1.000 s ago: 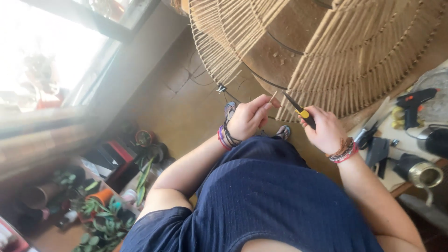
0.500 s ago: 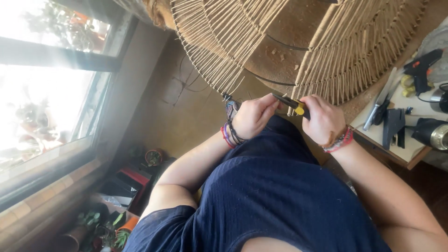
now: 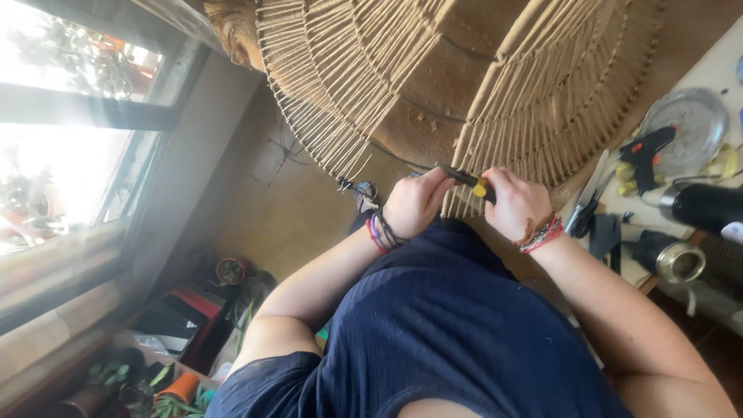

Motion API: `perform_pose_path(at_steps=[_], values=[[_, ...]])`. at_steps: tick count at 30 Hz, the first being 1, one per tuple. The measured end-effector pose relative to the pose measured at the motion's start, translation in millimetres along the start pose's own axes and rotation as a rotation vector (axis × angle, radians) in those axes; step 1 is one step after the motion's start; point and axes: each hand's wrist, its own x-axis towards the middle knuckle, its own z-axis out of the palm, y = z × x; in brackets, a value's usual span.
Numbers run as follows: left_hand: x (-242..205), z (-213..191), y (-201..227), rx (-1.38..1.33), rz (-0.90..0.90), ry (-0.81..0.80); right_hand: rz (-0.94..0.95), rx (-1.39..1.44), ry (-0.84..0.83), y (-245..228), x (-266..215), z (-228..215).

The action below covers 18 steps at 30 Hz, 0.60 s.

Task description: Securing wicker strips to a large conical frame using a hot glue gun, scissors, and a stapler.

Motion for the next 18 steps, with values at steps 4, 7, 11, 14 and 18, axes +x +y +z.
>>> perform_pose_path(at_steps=[4,7,11,14,18], values=[[4,14,0,0.023,-0.057,0.019,-0.068,0.156,-0.080,21,13,-2],[3,18,11,0.022,-0.115,0.019,-0.109,0.400,-0.154,27,14,-4],[10,29,9,0.019,-0.139,0.015,-0.074,0.137,-0.033,32,14,4],[21,31,11,0.009,-0.150,0.009,-0.048,0.262,-0.128,43,22,7],[26,32,16,-0.004,-0.175,-0.027,-0.007,0.301,-0.241,55,25,13]])
